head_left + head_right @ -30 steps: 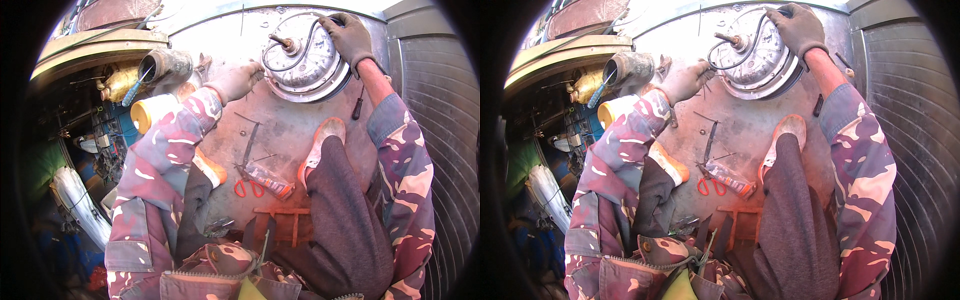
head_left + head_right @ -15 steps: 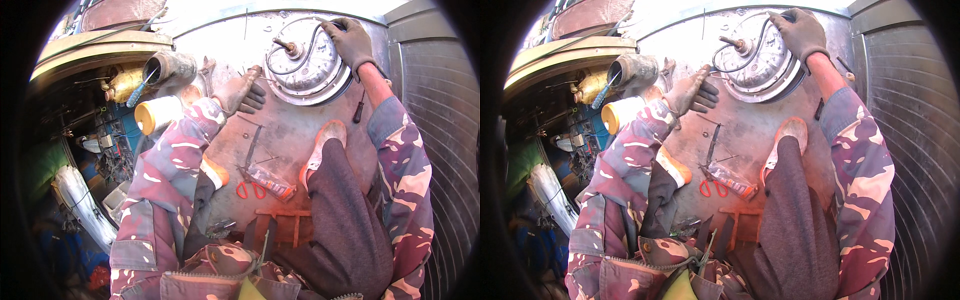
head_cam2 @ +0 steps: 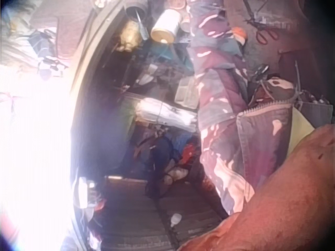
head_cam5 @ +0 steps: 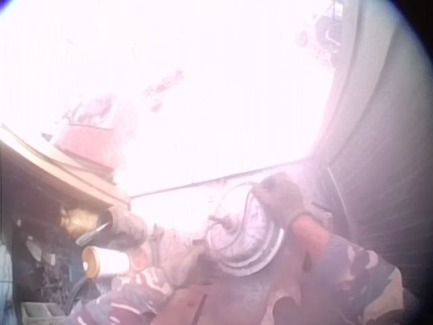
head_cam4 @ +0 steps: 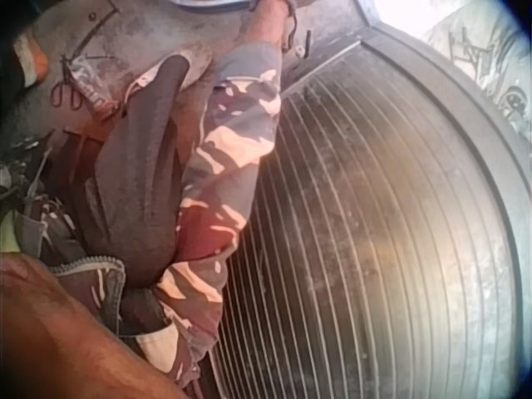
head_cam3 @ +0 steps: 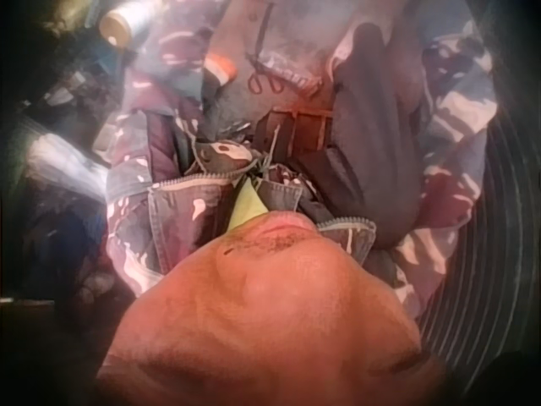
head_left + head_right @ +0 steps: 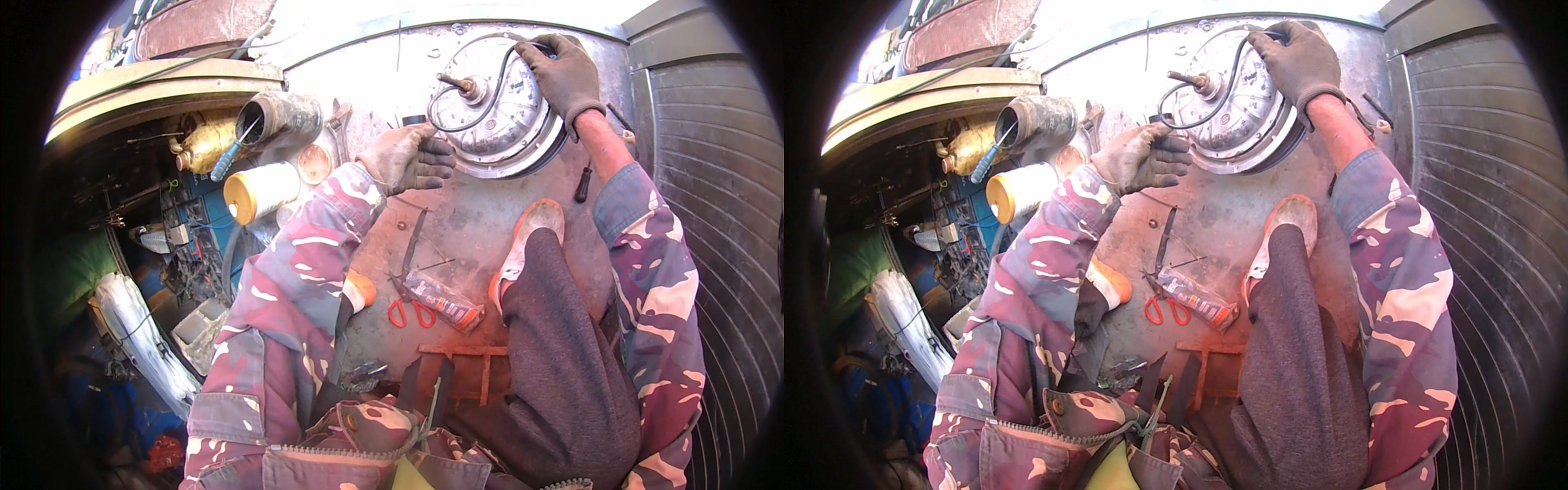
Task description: The person sits on the floor and uses a screwdriver to remove screws from a circular motor housing. They then use a small brush to clean the interior of the housing and continue adjusting internal components with the screwdriver.
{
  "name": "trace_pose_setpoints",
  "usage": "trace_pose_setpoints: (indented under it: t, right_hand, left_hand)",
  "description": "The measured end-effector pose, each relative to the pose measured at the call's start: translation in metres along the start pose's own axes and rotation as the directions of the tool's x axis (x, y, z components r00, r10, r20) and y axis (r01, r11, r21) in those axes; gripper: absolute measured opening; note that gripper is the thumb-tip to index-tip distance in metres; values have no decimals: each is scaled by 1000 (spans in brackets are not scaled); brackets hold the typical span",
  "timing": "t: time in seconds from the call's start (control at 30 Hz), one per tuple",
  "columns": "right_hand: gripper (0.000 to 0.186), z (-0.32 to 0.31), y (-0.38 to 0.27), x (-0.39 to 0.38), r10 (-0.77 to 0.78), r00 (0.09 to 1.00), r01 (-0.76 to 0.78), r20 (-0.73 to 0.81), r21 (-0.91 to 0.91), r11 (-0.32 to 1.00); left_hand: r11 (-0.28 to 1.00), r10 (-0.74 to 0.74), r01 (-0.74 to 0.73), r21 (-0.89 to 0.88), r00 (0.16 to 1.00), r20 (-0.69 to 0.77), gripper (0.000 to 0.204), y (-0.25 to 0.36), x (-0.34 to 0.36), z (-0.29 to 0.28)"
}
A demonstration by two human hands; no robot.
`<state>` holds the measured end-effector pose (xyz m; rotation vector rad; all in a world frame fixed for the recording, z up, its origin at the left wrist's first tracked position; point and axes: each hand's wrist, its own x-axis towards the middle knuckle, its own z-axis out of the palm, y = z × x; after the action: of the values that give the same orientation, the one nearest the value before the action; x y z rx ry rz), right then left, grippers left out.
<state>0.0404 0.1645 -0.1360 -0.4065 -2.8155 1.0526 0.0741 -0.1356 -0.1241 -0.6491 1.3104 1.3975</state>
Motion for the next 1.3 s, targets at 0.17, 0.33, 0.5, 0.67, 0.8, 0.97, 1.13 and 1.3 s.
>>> trace_pose_setpoints:
  t: [0.17, 0.33, 0.5, 0.67, 0.8, 0.97, 1.13, 1.3]
  right_hand:
    - [49, 2, 1, -2, 0, 1000, 0, -19, -9, 1000]
    - [49, 1, 1, -3, -12, 1000, 12, -7, -16, 1000]
    - [50, 0, -2, -2, -8, 1000, 9, 15, -27, 1000]
    - [51, 1, -1, -1, -8, 1000, 8, -5, -31, 1000]
    - [51, 1, 2, -1, -3, 1000, 3, 15, -18, 1000]
    - [50, 3, 2, -1, -5, 1000, 5, -7, 4, 1000]
    - [50, 3, 1, -3, -1, 1000, 1, -9, -9, 1000]
    - [50, 3, 1, -2, -32, 999, 32, -22, -9, 999]
  left_hand:
    - [838, 12, 23, 544, 998, -60, 39, 6, 7, -14]
    - [-361, 497, -166, 918, 799, 339, 22, 10, 10, -36]
    - [-571, 425, -176, 802, 772, 472, 20, 24, 13, -44]
    - [-263, 637, -91, 960, 731, 244, 49, 6, 9, -38]
    - [400, 453, 21, 916, 865, -218, 85, 6, 4, -36]
    - [891, 36, 63, 449, 978, -207, 79, -1, 1, -18]
    - [927, -14, 96, 363, 975, -222, 64, 4, 9, -12]
    - [734, 197, -76, 675, 975, -104, 52, 14, 18, -17]
